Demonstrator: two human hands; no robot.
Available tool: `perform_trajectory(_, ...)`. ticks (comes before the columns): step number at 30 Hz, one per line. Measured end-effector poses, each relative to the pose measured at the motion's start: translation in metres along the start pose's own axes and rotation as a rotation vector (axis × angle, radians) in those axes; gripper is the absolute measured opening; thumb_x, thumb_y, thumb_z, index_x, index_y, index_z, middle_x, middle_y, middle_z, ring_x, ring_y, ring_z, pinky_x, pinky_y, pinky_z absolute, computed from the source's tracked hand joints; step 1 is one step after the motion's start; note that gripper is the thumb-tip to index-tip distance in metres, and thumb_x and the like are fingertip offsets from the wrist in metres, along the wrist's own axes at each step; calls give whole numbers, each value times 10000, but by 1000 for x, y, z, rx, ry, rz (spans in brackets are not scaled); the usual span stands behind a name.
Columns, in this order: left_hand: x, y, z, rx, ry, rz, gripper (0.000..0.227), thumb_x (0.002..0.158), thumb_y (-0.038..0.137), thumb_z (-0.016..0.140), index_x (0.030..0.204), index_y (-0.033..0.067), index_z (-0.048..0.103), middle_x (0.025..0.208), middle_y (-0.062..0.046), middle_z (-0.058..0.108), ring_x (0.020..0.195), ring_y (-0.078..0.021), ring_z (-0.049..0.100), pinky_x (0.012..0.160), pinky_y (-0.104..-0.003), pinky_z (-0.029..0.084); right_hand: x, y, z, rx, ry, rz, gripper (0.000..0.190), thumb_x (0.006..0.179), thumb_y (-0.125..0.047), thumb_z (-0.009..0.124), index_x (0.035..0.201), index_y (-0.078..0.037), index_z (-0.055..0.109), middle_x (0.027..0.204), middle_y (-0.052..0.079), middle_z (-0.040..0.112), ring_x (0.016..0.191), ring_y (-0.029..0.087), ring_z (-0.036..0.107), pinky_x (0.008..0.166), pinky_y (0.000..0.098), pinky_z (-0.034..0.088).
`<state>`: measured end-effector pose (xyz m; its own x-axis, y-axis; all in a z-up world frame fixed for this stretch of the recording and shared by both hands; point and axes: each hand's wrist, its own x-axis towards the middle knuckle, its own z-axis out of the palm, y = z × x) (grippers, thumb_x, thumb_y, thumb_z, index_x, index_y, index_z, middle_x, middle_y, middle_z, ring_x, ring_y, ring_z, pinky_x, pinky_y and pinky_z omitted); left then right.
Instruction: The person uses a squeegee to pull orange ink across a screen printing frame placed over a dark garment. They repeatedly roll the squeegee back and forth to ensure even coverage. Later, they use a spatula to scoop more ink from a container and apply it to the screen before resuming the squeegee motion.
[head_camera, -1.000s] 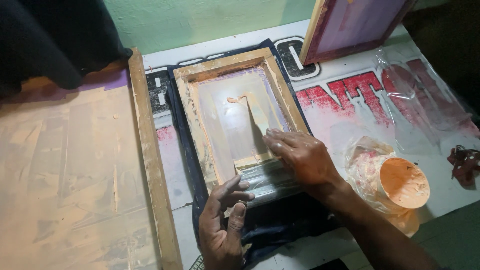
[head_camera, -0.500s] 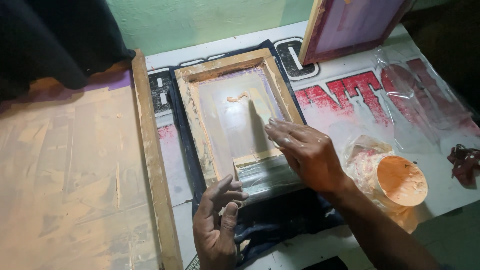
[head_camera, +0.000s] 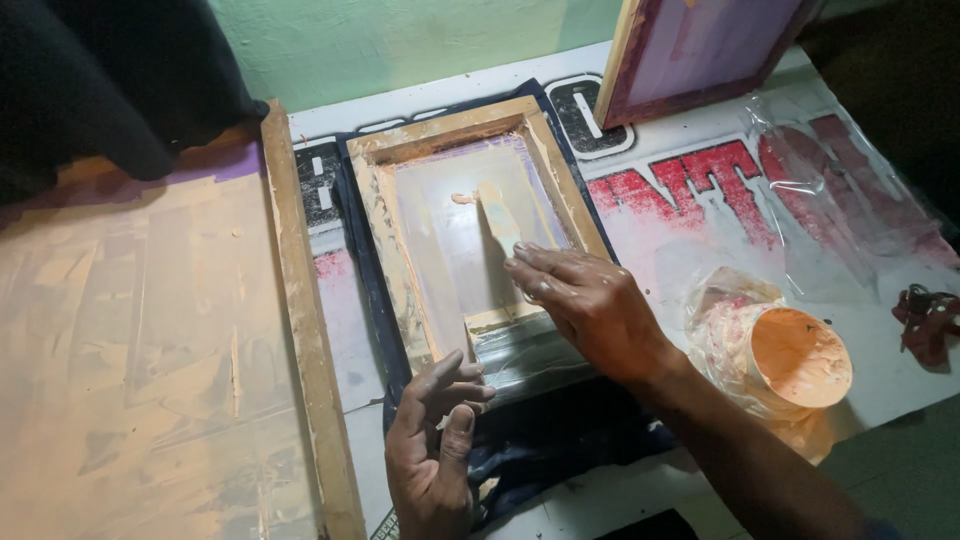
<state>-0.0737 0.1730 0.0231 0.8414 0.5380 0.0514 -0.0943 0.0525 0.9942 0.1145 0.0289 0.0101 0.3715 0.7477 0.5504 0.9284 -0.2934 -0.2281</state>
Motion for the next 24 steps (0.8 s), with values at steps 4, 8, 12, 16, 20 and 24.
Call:
perform_trajectory(4, -1, 4, 0, 24, 6, 1, 435, 975, 246, 552, 1342, 27, 634, 1107, -133, 749, 926, -233, 765, 862, -337, 624, -13, 12, 20, -3, -93, 28, 423, 922, -70, 743, 1336, -66, 659, 1267, 267, 700, 1104, 417, 733, 904, 491, 629)
perform_trajectory(8, 0, 1, -4, 3, 14, -7, 440, 976, 258, 560, 1336, 12, 623, 1090, -132, 757, 936, -222, 757, 888, -349, 631, -6, -4, 4, -7, -25, -8, 346, 965, -42, 683, 1311, -43, 679, 1286, 249, 705, 1159, 386, 726, 972, 478, 605)
perform_trajectory(12, -1, -2, 0, -4, -7, -43, 467, 966, 263, 565, 1356, 11, 613, 1116, -150, 753, 940, -244, 751, 875, -347, 626, -6, 0, 14, -3, -50, 4, 390, 926, -7, 722, 1312, -39, 678, 1272, 268, 700, 1134, 408, 727, 942, 474, 615)
perform_trajectory(16, -1, -3, -1, 31, 19, -24, 465, 958, 303, 562, 1332, 41, 648, 1098, -123, 758, 895, -221, 774, 826, -317, 610, -1, -13, -2, 20, -39, 7, 333, 978, -11, 617, 1305, -29, 676, 1288, 240, 708, 1167, 387, 716, 985, 462, 573)
perform_trajectory(20, -1, -5, 1, -20, -23, -21, 462, 971, 277, 579, 1345, 10, 618, 1108, -143, 737, 939, -227, 730, 866, -331, 611, -1, -11, 7, 29, 13, -7, 352, 963, 28, 675, 1311, -30, 681, 1297, 247, 704, 1195, 393, 711, 986, 461, 590)
perform_trajectory(24, 1, -4, 2, -13, -6, 36, 441, 968, 249, 574, 1332, 10, 640, 1104, -134, 731, 897, -207, 742, 854, -297, 587, -5, -6, 10, 27, -97, -7, 351, 971, -71, 659, 1320, -51, 677, 1280, 243, 707, 1146, 400, 714, 950, 493, 585)
